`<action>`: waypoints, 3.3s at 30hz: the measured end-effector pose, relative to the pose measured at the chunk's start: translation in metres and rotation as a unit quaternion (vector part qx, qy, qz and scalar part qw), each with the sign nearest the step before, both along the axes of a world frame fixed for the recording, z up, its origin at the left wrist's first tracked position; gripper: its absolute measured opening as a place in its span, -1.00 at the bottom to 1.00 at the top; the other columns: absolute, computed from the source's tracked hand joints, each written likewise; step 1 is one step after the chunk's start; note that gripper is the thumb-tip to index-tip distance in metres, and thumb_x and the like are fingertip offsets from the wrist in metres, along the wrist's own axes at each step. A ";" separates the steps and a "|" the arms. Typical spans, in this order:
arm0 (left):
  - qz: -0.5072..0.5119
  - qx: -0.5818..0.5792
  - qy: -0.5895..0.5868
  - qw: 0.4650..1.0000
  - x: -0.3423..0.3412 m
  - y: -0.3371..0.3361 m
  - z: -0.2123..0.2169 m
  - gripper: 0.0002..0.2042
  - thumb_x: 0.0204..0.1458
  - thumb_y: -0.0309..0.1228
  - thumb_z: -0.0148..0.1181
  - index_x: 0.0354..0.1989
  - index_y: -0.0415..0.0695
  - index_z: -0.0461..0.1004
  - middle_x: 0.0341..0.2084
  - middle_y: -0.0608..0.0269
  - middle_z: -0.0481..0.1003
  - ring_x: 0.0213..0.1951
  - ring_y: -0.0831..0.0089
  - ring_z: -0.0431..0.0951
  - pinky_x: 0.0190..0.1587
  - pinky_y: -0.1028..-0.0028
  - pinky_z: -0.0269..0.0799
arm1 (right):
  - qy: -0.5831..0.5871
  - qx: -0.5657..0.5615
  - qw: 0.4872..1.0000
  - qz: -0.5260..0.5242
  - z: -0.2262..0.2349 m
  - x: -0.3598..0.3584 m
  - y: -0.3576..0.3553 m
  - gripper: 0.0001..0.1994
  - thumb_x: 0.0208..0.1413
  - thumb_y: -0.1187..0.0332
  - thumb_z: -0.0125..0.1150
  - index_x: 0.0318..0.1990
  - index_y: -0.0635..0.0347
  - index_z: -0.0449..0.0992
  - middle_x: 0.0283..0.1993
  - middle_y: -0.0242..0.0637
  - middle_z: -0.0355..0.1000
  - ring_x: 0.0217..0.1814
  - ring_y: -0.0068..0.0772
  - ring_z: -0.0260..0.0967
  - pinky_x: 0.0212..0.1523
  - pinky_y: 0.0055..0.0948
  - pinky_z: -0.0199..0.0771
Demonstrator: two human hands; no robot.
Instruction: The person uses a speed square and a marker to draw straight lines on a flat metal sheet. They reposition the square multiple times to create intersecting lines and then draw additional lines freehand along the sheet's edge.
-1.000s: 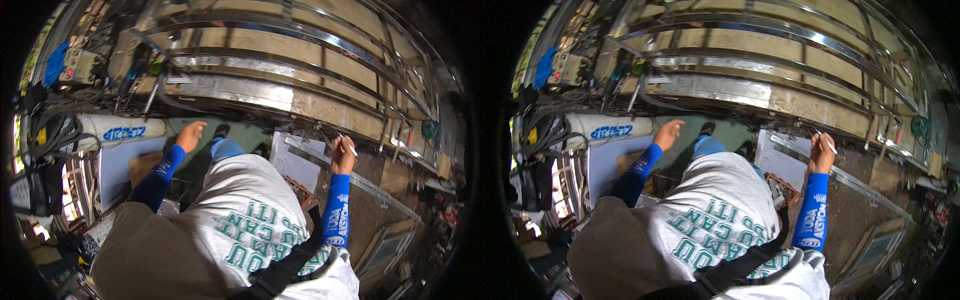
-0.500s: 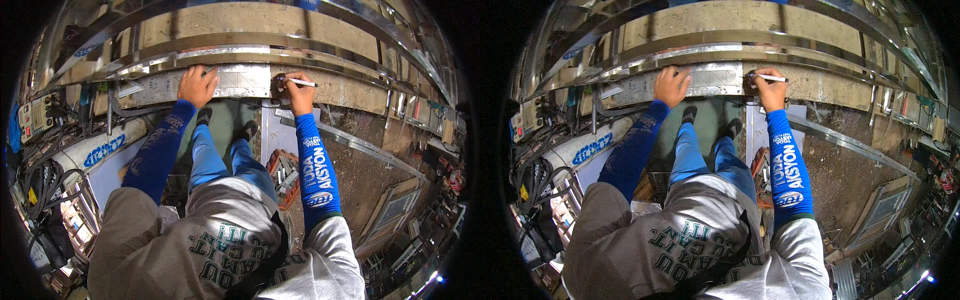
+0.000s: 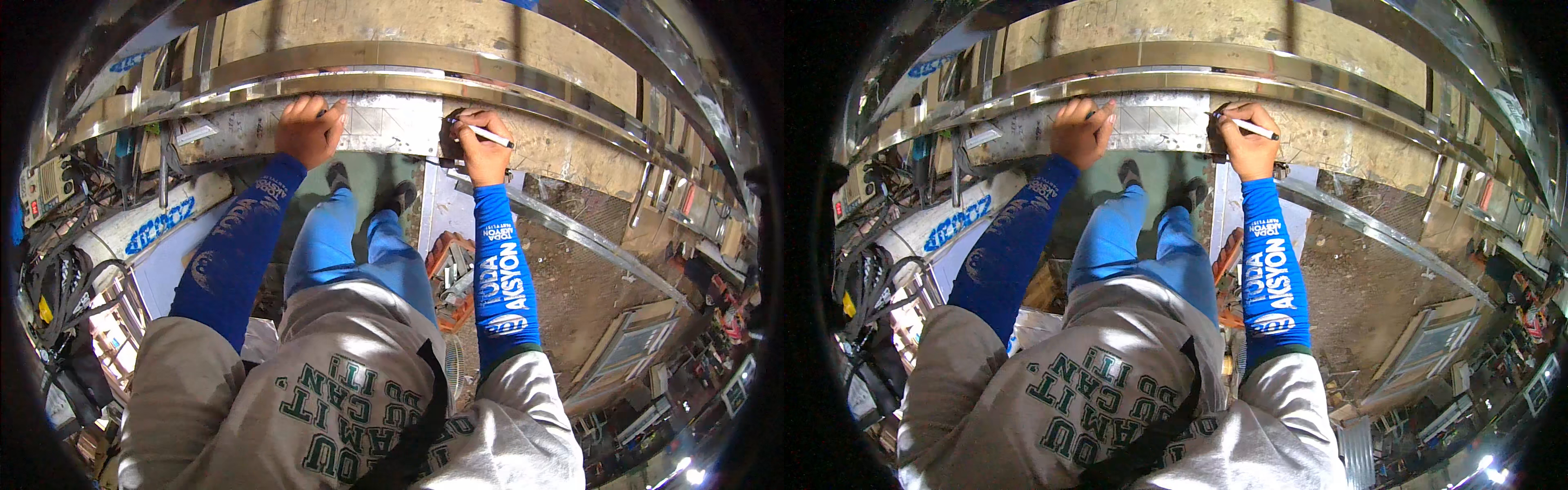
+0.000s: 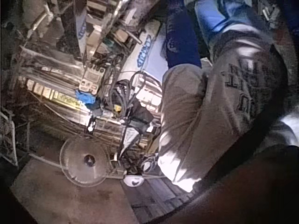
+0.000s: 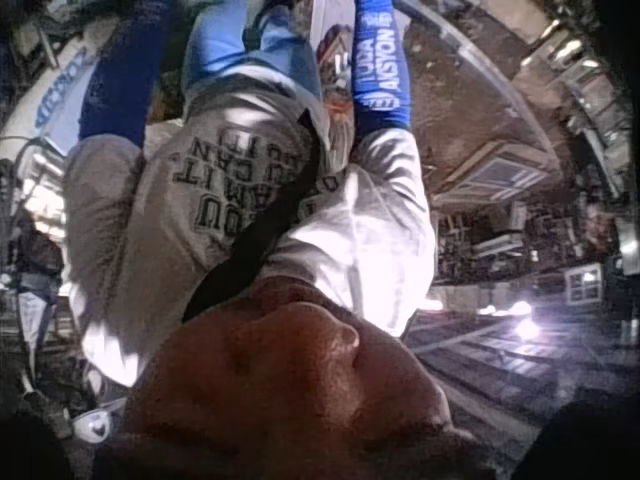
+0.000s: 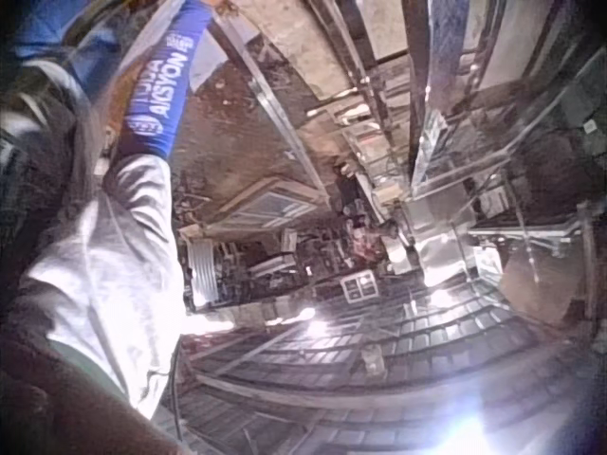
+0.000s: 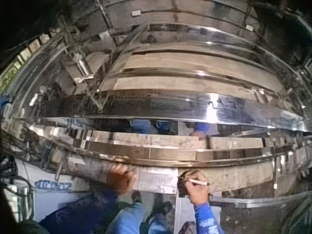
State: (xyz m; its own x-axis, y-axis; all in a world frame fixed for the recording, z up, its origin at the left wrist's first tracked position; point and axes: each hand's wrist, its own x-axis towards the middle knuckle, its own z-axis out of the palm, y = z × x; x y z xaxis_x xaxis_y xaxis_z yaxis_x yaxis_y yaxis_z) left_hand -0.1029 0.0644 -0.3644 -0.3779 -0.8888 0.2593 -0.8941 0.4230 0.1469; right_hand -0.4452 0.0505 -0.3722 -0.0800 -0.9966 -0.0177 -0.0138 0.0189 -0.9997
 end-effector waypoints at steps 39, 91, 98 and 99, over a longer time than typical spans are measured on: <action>-0.032 -0.036 0.038 0.998 -0.001 -0.003 -0.005 -0.59 0.11 -0.30 0.42 0.17 0.13 0.62 -0.34 0.27 0.43 -0.26 0.13 0.49 -0.24 0.10 0.39 | 0.057 -0.042 0.998 0.003 0.004 0.004 0.006 -0.92 0.10 0.61 0.44 -0.29 0.34 0.61 -0.15 -0.15 0.66 -0.11 -0.41 0.59 0.01 -0.41 0.58; -0.026 -0.036 0.043 0.998 -0.002 -0.004 -0.007 -0.63 0.12 -0.31 0.42 0.13 0.14 0.63 -0.38 0.29 0.43 -0.29 0.14 0.49 -0.25 0.11 0.39 | 0.056 -0.040 0.998 -0.004 0.001 0.005 0.007 -0.92 0.09 0.60 0.43 -0.30 0.35 0.62 -0.17 -0.14 0.66 -0.11 -0.37 0.59 0.01 -0.40 0.57; -0.032 -0.028 0.044 0.998 0.001 -0.003 -0.007 -0.62 0.11 -0.31 0.43 0.14 0.13 0.63 -0.37 0.29 0.43 -0.29 0.16 0.49 -0.27 0.11 0.38 | 0.051 -0.042 0.998 -0.005 0.001 0.005 0.006 -0.93 0.09 0.60 0.43 -0.31 0.36 0.62 -0.18 -0.14 0.66 -0.13 -0.37 0.59 -0.01 -0.40 0.57; -0.032 -0.027 0.043 0.998 0.001 -0.003 -0.007 -0.62 0.11 -0.31 0.43 0.14 0.13 0.63 -0.37 0.29 0.43 -0.29 0.16 0.49 -0.27 0.11 0.38 | 0.052 -0.041 0.998 -0.006 0.000 0.005 0.006 -0.92 0.08 0.60 0.43 -0.31 0.36 0.62 -0.18 -0.14 0.66 -0.13 -0.37 0.59 0.00 -0.40 0.57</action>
State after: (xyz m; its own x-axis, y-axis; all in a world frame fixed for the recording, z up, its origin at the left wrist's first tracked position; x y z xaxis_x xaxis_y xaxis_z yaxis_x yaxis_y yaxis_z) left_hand -0.1020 0.0614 -0.3713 -0.4078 -0.8470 0.3410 -0.8497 0.4888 0.1978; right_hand -0.4399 0.0566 -0.3720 -0.0894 -0.9933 0.0736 -0.1173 -0.0629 -0.9911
